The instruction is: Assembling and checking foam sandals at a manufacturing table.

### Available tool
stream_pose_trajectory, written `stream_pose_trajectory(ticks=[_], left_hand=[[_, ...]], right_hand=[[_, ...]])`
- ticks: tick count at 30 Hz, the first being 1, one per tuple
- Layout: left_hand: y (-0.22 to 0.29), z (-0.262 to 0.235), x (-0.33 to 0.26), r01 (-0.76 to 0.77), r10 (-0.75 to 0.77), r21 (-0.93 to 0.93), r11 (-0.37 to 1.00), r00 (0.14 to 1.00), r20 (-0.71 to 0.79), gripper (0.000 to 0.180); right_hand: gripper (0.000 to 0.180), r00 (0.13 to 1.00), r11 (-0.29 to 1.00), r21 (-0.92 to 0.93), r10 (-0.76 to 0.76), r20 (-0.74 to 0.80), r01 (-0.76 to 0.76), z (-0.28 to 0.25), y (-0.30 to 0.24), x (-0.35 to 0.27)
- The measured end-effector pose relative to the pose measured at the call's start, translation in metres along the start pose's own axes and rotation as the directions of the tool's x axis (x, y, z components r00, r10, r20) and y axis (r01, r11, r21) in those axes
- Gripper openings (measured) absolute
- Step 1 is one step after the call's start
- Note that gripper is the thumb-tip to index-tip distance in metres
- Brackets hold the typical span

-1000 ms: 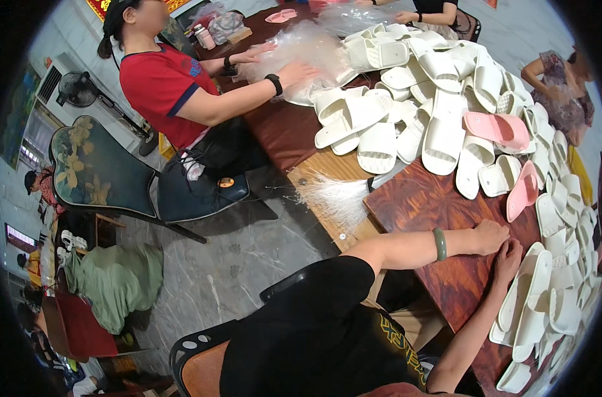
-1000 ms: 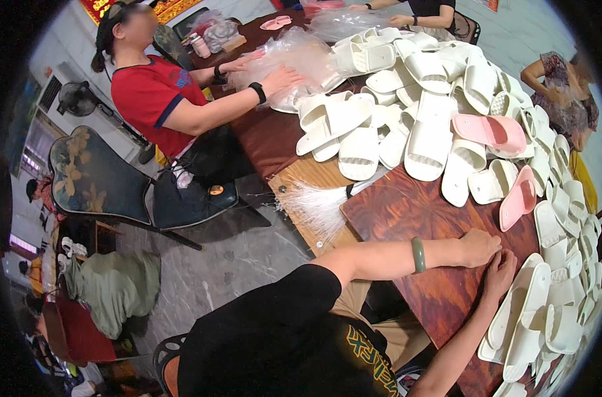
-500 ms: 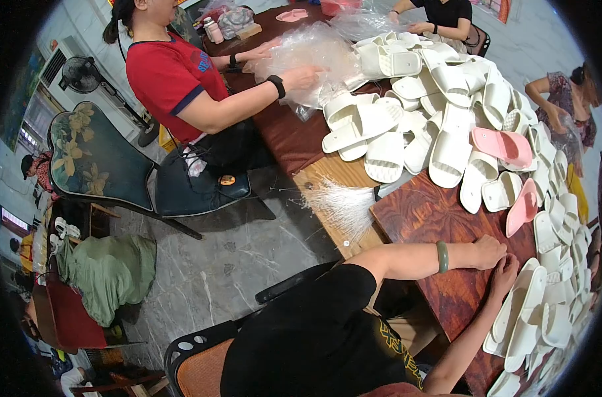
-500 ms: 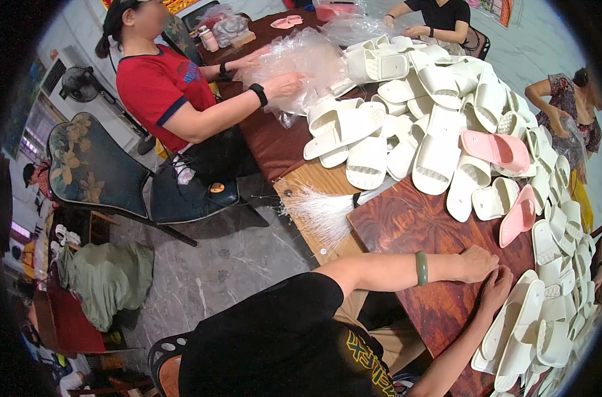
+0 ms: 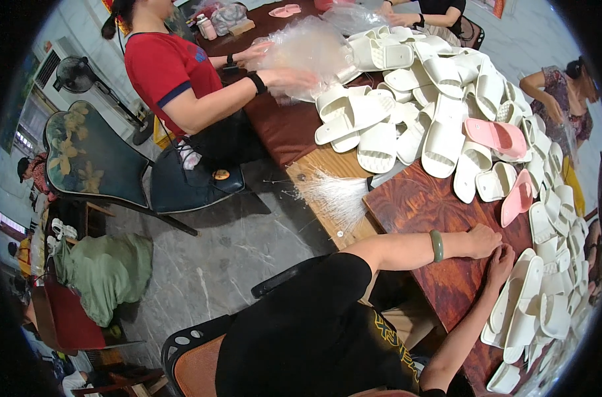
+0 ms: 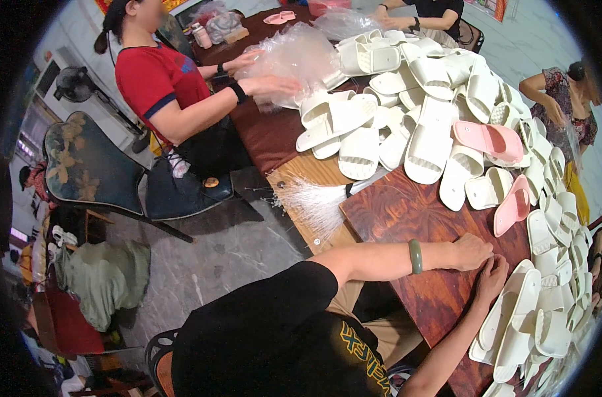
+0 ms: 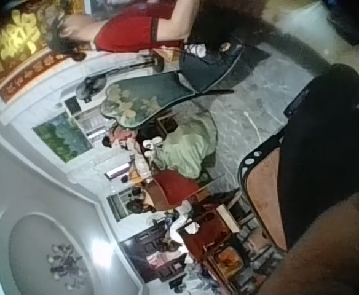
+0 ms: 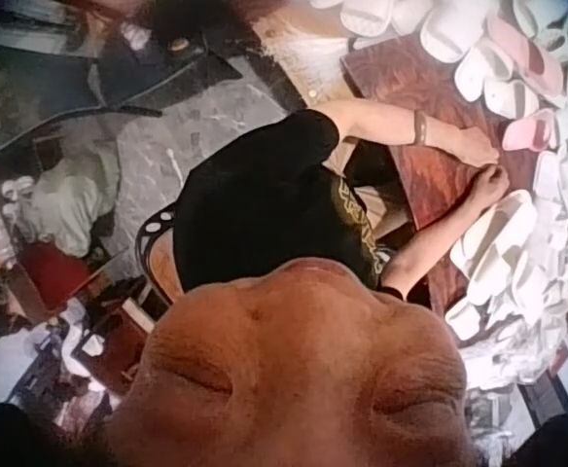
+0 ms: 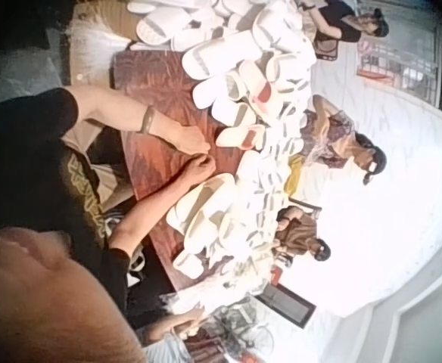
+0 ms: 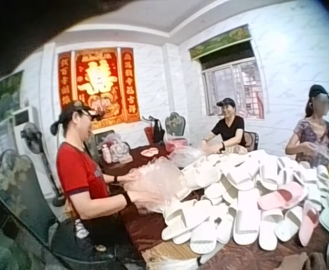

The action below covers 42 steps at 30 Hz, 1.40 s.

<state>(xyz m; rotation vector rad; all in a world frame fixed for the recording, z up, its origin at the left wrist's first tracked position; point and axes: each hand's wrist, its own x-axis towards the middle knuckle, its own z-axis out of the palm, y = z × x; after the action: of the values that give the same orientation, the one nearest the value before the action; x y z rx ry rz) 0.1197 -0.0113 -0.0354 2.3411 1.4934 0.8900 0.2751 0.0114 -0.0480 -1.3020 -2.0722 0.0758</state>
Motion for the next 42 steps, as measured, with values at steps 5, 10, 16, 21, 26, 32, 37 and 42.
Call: stream_pose_trajectory(ticks=[5, 10, 16, 21, 26, 32, 37, 42], left_hand=[[0.006, -0.001, -0.004, 0.038, -0.041, -0.08, 0.996, 0.998, -0.041, 0.026], [0.011, 0.003, -0.003, -0.007, 0.006, -0.025, 1.0, 1.0, -0.022, 0.022], [-0.007, 0.006, -0.005, -0.102, 0.109, 0.078, 0.992, 0.99, -0.091, 0.015], [0.0, 0.001, -0.005, -0.098, 0.093, -0.032, 0.995, 0.986, -0.139, 0.022], [0.001, -0.001, -0.006, -0.042, 0.029, -0.106, 0.994, 0.992, -0.121, 0.029], [0.004, -0.001, -0.006, -0.009, 0.007, -0.074, 0.997, 1.0, -0.026, 0.028], [0.002, 0.006, -0.005, -0.036, 0.033, -0.082, 0.996, 0.998, -0.047, 0.026], [-0.003, 0.008, -0.003, -0.044, 0.038, -0.108, 0.993, 0.997, -0.061, 0.027]], right_hand=[[0.016, 0.996, 0.996, -0.003, 0.09, -0.009, -0.09, 0.0, 0.003, -0.004], [0.015, 1.0, 0.999, -0.049, 0.025, -0.001, -0.025, -0.003, 0.013, -0.008], [0.013, 0.997, 0.999, -0.013, 0.029, -0.066, -0.03, 0.001, -0.007, -0.002], [0.011, 0.997, 0.999, -0.022, 0.042, -0.063, -0.043, -0.004, -0.003, -0.003], [0.012, 0.998, 0.998, -0.015, 0.057, -0.04, -0.058, -0.002, -0.003, -0.003], [0.011, 0.998, 0.998, 0.013, 0.056, -0.014, -0.056, -0.003, -0.003, -0.006], [0.012, 0.996, 0.994, 0.071, 0.088, 0.003, -0.088, -0.005, -0.003, -0.007], [0.014, 0.995, 0.99, 0.101, 0.092, 0.025, -0.094, -0.003, -0.008, -0.007]])
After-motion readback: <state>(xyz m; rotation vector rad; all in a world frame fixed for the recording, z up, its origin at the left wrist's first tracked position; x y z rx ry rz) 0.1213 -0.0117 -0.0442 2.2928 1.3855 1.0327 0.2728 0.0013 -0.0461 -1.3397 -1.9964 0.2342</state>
